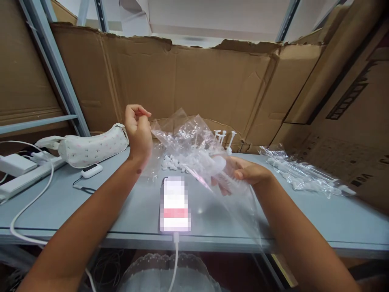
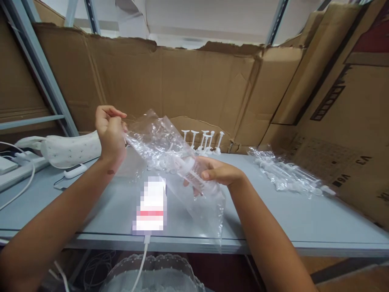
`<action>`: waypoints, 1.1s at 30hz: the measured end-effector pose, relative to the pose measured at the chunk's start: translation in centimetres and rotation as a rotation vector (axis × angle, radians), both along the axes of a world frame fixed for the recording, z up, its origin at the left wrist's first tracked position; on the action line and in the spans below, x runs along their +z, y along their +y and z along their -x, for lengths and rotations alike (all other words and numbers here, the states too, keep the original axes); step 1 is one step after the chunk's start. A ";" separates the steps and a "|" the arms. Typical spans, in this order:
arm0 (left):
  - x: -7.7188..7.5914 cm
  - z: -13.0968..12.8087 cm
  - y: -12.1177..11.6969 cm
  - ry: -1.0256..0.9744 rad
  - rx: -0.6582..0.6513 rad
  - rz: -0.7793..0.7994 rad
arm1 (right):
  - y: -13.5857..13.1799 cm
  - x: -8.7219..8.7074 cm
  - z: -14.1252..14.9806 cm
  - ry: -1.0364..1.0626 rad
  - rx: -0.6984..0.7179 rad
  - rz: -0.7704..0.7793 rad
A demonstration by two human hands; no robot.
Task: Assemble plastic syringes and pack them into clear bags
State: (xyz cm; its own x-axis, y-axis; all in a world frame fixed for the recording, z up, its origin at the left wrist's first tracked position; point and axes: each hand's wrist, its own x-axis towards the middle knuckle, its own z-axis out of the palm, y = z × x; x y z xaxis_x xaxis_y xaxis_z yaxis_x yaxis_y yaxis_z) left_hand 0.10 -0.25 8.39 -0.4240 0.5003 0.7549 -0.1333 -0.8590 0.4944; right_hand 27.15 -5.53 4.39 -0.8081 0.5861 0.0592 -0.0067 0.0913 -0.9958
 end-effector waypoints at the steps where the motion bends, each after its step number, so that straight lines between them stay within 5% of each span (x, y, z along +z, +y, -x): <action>1: -0.6 0.2 0.6 0.106 0.023 0.063 | 0.0 -0.1 -0.6 0.012 -0.057 -0.013; 5: -4.1 -0.1 1.8 0.989 0.046 0.400 | 0.3 -1.0 -2.6 0.073 -0.362 -0.077; 7: -5.6 -0.8 1.7 1.418 0.035 0.446 | 0.5 -1.3 -2.9 0.081 -0.467 -0.111; 11: -7.3 -2.8 1.4 1.801 0.041 0.403 | 0.6 -1.3 -2.5 0.080 -0.578 -0.174; 22: -8.0 -4.3 2.7 1.851 0.092 0.331 | 1.2 -1.8 -1.5 0.180 -0.611 -0.097; 33: -8.2 -2.3 3.5 1.519 0.070 0.325 | 1.5 -2.6 -1.2 -0.067 -0.655 -0.049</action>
State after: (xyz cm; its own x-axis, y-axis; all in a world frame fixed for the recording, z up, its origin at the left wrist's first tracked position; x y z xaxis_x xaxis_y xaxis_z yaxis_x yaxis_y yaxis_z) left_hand 2.40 3.30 0.17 0.5822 0.7345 0.3485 0.6817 -0.6746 0.2830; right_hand 28.36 -4.07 1.81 -0.2878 0.9558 0.0599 0.1276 0.1002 -0.9867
